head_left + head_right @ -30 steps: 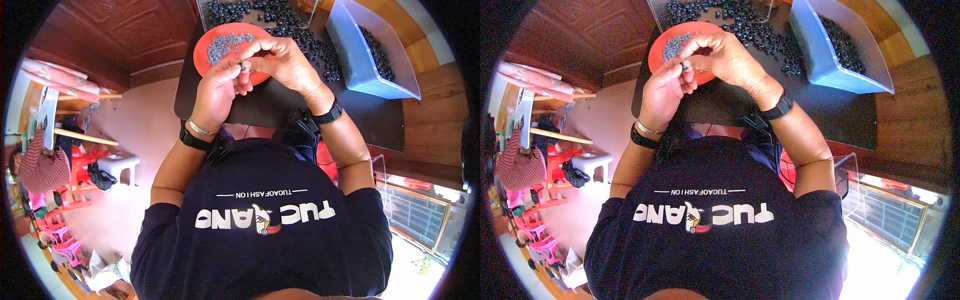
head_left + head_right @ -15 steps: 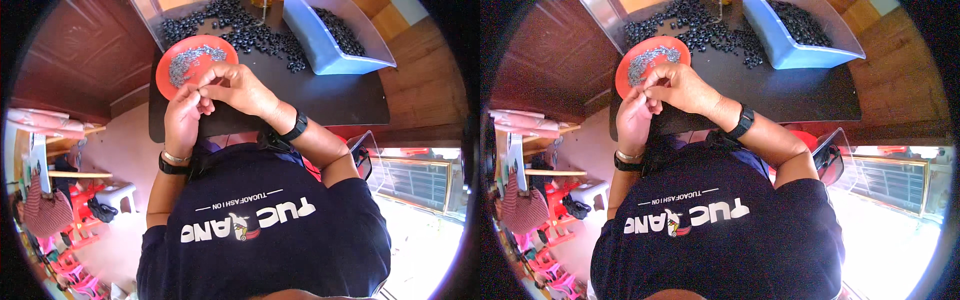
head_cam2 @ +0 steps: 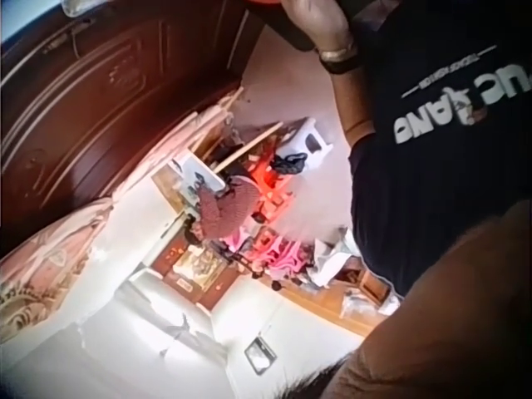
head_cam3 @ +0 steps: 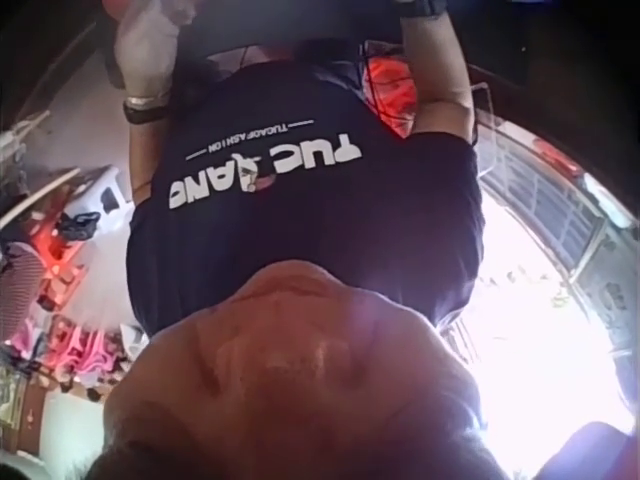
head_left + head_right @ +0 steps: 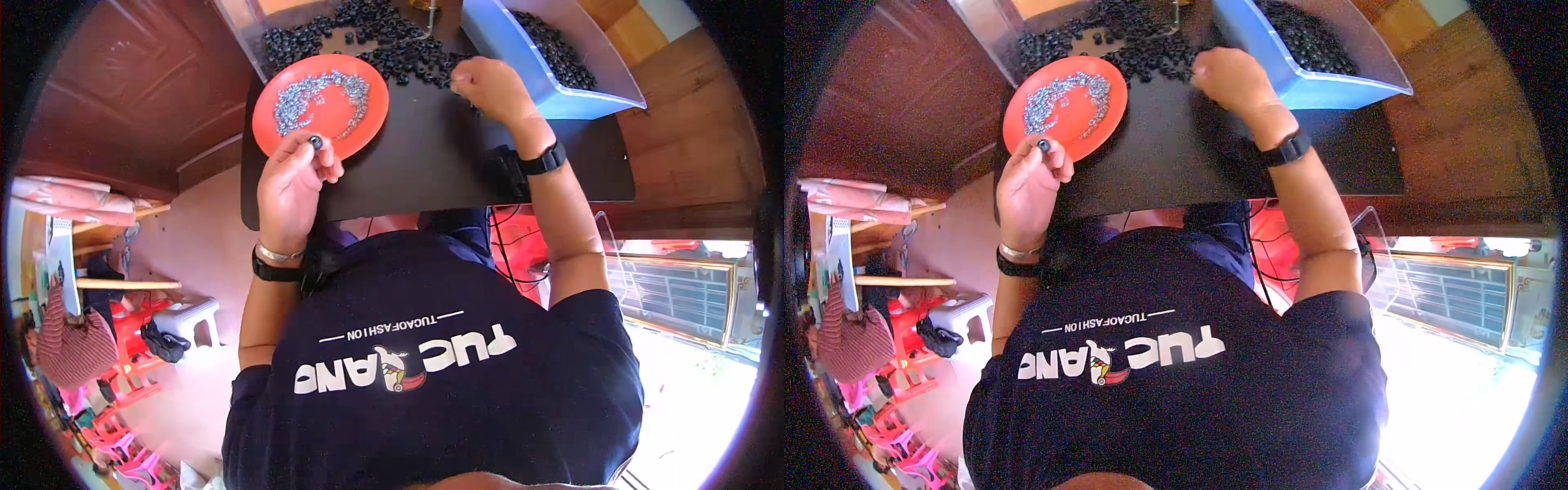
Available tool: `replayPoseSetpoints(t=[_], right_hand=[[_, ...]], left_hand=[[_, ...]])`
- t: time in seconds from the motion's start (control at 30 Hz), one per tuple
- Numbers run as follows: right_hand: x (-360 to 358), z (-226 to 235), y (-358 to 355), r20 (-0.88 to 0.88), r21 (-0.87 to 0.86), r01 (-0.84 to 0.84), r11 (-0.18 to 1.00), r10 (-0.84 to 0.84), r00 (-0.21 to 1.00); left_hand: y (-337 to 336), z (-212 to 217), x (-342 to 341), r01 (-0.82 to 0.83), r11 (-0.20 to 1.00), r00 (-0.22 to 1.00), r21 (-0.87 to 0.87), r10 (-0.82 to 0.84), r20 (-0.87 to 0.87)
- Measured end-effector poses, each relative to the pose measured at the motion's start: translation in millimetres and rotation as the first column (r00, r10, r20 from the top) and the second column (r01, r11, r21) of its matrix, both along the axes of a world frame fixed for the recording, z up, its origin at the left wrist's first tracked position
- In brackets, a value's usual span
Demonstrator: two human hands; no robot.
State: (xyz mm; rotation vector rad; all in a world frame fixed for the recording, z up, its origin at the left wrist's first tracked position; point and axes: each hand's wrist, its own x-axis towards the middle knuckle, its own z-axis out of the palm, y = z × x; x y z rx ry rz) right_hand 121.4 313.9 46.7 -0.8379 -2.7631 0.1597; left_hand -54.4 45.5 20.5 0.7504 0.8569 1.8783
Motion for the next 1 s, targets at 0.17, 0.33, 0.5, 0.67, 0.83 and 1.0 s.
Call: replayPoseSetpoints(t=[0.17,0.33,0.5,0.67,0.83,1.0], right_hand=[[-1.6,-24.7,12.7,0.032,0.064,-0.054,0.997,0.052,0.998],[0.0,-24.0,16.9,-0.103,-0.063,-0.122,0.990,0.116,0.988],[-16.1,10.5,-29.7,-0.481,-0.589,-0.360,0.724,0.045,0.876],[-40.0,10.6,-89.1,-0.737,-0.674,-0.709,0.209,-0.116,0.666],[-53.1,2.2,-123.5,-0.826,-0.545,-0.838,0.004,-0.176,0.536],[-60.2,-14.4,-136.5,-0.834,-0.471,-0.878,-0.089,-0.280,0.476]], left_hand=[[0.3,2.0,5.1,-0.044,0.998,0.995,-0.035,0.040,-0.088],[-0.6,5.2,4.6,-0.045,0.998,0.993,-0.033,0.041,-0.112],[-0.5,7.1,6.4,-0.018,0.999,0.996,-0.030,0.015,-0.084],[5.0,5.8,8.4,0.100,0.995,0.994,0.010,-0.100,-0.037],[7.6,9.6,13.8,0.127,0.987,0.989,0.103,-0.134,0.064],[7.1,7.2,14.5,0.125,0.973,0.984,0.193,-0.147,0.104]])
